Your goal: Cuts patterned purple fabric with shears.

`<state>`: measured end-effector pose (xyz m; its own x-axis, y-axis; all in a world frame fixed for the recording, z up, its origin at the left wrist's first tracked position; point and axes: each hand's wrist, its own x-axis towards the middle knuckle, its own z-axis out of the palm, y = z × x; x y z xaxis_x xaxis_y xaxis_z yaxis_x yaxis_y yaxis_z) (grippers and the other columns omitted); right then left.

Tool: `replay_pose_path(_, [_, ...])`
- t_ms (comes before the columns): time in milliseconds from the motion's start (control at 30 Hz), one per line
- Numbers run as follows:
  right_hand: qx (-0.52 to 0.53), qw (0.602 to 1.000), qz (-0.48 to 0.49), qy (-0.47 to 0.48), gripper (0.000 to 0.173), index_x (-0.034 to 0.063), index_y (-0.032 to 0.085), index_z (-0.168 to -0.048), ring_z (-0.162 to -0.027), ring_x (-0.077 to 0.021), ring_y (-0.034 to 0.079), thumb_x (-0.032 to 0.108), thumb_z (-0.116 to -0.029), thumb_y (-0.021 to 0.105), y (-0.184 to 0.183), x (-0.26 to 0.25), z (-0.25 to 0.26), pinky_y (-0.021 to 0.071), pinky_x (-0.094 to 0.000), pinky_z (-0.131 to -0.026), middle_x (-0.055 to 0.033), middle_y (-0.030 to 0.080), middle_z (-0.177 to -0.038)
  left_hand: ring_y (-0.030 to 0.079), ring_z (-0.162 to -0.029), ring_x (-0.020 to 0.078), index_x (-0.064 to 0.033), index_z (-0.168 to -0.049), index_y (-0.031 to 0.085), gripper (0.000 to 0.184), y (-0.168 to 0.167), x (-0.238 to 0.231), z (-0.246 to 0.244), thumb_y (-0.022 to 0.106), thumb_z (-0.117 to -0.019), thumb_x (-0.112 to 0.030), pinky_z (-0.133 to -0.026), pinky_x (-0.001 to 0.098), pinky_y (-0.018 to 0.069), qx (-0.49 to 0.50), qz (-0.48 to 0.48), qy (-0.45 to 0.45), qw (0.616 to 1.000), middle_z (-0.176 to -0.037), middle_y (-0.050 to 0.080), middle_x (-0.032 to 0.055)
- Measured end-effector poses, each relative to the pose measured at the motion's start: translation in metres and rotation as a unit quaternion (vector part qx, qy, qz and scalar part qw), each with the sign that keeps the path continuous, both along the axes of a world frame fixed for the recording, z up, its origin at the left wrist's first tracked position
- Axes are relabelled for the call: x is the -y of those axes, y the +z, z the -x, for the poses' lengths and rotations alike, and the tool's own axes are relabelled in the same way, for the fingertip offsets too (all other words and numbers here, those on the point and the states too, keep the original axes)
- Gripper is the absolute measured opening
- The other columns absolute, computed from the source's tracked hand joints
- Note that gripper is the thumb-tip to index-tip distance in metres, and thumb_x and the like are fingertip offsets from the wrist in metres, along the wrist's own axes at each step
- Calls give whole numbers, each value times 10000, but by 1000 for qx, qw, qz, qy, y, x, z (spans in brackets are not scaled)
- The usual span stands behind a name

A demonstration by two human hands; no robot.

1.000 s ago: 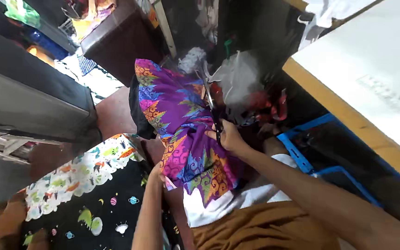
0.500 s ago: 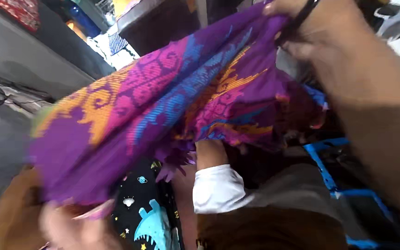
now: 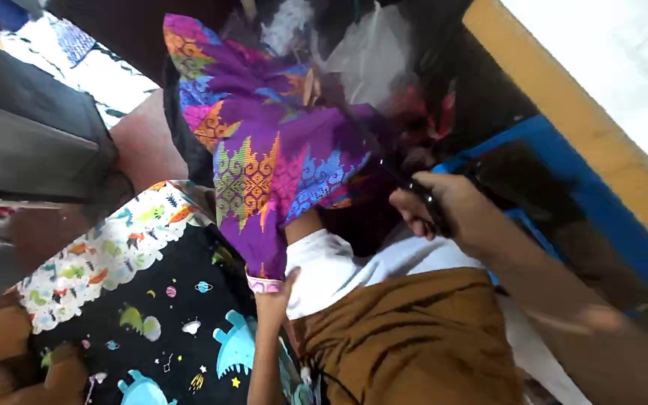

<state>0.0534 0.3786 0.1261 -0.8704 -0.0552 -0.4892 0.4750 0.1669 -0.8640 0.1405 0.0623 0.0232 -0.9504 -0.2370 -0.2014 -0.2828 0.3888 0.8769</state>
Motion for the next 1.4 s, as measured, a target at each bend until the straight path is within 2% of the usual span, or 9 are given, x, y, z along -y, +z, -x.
replay_pose_path(100, [21, 999, -25, 25, 319, 89, 643, -989, -532, -10, 543, 401, -944, 691, -15, -7, -49, 492, -199, -494, 56, 581, -696, 647, -1127, 93, 180, -1317, 492, 440, 31, 0, 20, 608, -988, -88, -1021, 288, 517, -51, 14, 11, 999, -1198, 670, 156])
replay_pose_path(200, [43, 999, -9, 10, 380, 129, 636, -994, -547, 26, 549, 492, -903, 697, -12, -12, -97, 500, -171, -496, 105, 575, -709, 735, -894, 81, -118, -1217, 553, 241, 100, -12, 23, 382, -1095, -234, -779, 300, 636, 19, -303, 124, 945, -986, 750, -18])
replay_pose_path(367, [-10, 992, -125, 0, 439, 63, 648, -1023, -632, -67, 599, 490, -929, 680, -24, -6, -92, 534, -284, -589, 9, 620, -750, 733, -843, 123, -167, -1095, 637, 550, 96, -14, 13, 183, -1108, -476, -678, 326, 629, 196, -416, 181, 869, -938, 743, 13])
replay_pose_path(533, [-141, 947, -289, 6, 627, -40, 609, -1211, -857, -467, 668, 480, -888, 744, -26, 21, 11, 507, -655, -745, -267, 677, -906, 727, -889, 104, -52, -1282, 507, 657, 81, -10, -13, 832, -822, -390, -757, 312, 634, 143, -261, 79, 951, -1001, 736, 6])
replay_pose_path(667, [-167, 945, -274, 68, 633, 11, 533, -1329, -997, -445, 665, 374, -877, 788, -30, 49, 101, 505, -643, -839, -241, 680, -1048, 704, -985, 43, 48, -1256, 540, 419, 76, -8, -15, 728, -894, -51, -912, 267, 600, 22, -103, -35, 994, -1046, 728, -25])
replay_pose_path(833, [-153, 941, -266, 142, 373, 10, 592, -1243, -1033, -448, 655, 134, -907, 697, -53, 78, 156, 498, -655, -825, -246, 674, -1071, 708, -967, 41, -80, -1240, 531, 201, 76, -15, -12, 508, -1043, -118, -897, 287, 603, -5, -222, 63, 973, -1019, 733, -91])
replay_pose_path(1033, [-234, 924, -251, 167, 378, 21, 576, -1300, -1145, -377, 634, 137, -946, 637, -6, 126, 204, 489, -581, -940, -210, 664, -1188, 733, -951, 48, -230, -1099, 719, 190, 159, -32, -22, 541, -1057, -282, -852, 269, 617, 46, -386, 195, 900, -1008, 777, -52])
replay_pose_path(1167, [-276, 913, -233, 190, 382, 39, 550, -1340, -1190, -342, 626, 100, -967, 604, -6, 174, 240, 489, -527, -985, -178, 663, -1234, 734, -855, 96, -73, -1145, 591, 250, 104, -46, 7, 368, -1112, -179, -760, 309, 634, 66, -317, 294, 899, -920, 741, 4])
replay_pose_path(1400, [-282, 898, -279, 191, 320, 0, 658, -1149, -1009, -417, 668, 191, -895, 698, -20, 140, 172, 507, -616, -828, -225, 692, -1027, 719, -956, 165, -46, -1323, 501, 328, 73, -27, 7, 545, -1023, -170, -831, 371, 625, 146, -397, 243, 873, -1063, 711, 98])
